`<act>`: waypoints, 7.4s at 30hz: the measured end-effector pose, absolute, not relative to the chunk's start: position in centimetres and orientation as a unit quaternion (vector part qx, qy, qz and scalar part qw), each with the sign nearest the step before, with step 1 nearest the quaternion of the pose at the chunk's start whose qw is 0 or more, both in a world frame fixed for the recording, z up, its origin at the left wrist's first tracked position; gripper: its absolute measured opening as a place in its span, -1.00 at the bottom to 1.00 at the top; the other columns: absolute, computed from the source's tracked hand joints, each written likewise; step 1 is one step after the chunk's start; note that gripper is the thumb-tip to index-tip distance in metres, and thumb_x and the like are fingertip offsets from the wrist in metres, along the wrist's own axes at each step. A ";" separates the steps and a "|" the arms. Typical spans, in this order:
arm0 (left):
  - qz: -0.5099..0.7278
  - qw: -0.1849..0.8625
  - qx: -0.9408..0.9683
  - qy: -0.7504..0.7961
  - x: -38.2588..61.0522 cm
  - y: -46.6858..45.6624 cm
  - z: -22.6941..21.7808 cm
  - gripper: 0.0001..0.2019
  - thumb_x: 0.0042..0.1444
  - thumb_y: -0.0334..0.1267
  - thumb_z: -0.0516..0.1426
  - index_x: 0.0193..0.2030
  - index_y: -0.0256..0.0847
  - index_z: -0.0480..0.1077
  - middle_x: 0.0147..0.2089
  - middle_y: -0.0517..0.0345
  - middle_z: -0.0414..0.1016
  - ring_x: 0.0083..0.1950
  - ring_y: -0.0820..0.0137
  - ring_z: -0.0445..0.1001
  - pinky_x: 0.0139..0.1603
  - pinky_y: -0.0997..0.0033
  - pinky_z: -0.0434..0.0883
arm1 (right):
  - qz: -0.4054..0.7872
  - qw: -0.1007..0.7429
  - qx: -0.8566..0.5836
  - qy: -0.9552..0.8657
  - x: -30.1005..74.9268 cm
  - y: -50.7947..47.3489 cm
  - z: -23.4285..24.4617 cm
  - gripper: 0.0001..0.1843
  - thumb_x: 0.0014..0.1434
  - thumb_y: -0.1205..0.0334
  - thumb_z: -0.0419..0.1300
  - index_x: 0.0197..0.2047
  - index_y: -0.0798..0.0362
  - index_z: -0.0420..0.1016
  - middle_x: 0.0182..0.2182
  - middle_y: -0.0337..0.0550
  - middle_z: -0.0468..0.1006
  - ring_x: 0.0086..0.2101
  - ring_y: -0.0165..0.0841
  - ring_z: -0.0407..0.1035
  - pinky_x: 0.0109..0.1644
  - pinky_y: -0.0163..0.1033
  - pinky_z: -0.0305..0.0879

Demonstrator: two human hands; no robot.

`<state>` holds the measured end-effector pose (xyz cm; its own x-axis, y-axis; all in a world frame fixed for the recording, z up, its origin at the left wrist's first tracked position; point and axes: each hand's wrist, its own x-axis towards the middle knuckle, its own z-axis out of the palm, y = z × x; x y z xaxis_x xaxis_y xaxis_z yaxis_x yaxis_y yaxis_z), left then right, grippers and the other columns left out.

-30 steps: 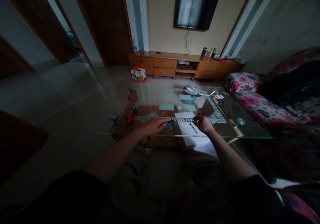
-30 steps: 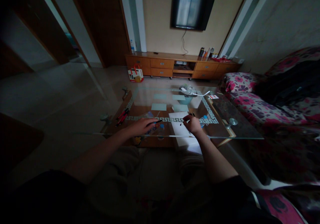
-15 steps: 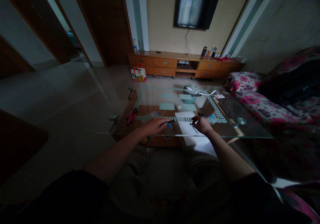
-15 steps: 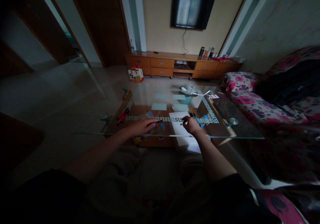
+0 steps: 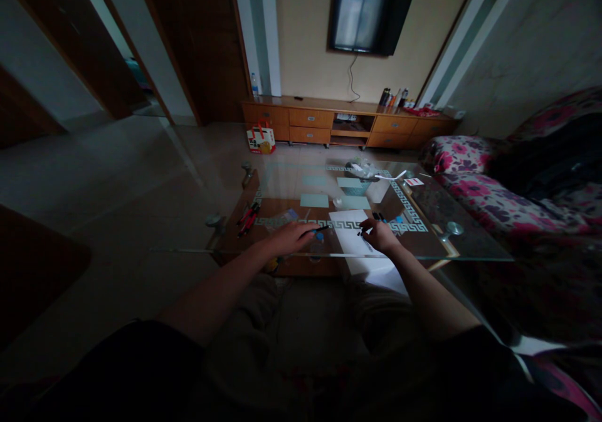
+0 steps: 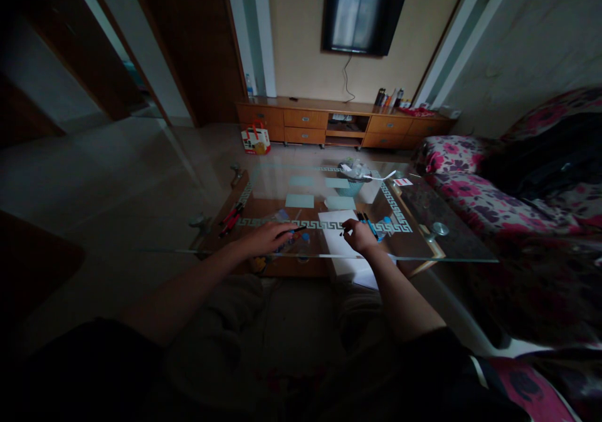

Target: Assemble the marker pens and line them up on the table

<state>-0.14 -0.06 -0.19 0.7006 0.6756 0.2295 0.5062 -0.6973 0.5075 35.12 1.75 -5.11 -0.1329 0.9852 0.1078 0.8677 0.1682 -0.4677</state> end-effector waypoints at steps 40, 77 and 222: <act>0.182 0.205 0.914 0.299 0.4 0.3 -0.3 -0.75 0.31 -0.21 0.05 0.04 -0.14 0.47 -0.08 0.08 0.58 -0.08 0.33 0.51 -0.05 0.38 0.37 | 0.174 0.334 -0.467 -0.800 26.8 -2.6 0.1 -0.62 0.37 -0.02 -0.01 -0.07 0.05 0.49 -0.23 -0.06 0.51 -0.29 -0.32 0.38 -0.16 -0.23 0.29; 0.198 0.226 0.915 0.268 0.7 -0.3 0.7 -0.73 0.34 -0.15 0.03 -0.02 -0.14 0.52 -0.16 0.09 0.57 -0.16 0.37 0.49 -0.09 0.43 0.32 | 0.316 0.276 -0.414 -0.808 25.3 -3.3 -0.4 -0.50 0.33 -0.11 0.03 -0.31 0.12 0.58 -0.41 -0.13 0.58 -0.39 -0.35 0.40 -0.26 -0.29 0.27; 0.198 0.213 0.905 0.312 0.8 -0.7 0.6 -0.67 0.36 -0.17 -0.04 0.18 -0.05 0.36 -0.03 0.10 0.56 -0.07 0.33 0.52 -0.05 0.39 0.37 | 0.374 0.444 -0.478 -0.659 25.5 -2.1 -0.8 -0.57 0.14 -0.17 0.22 -0.19 0.06 0.45 -0.29 -0.13 0.54 -0.38 -0.38 0.39 -0.32 -0.27 0.34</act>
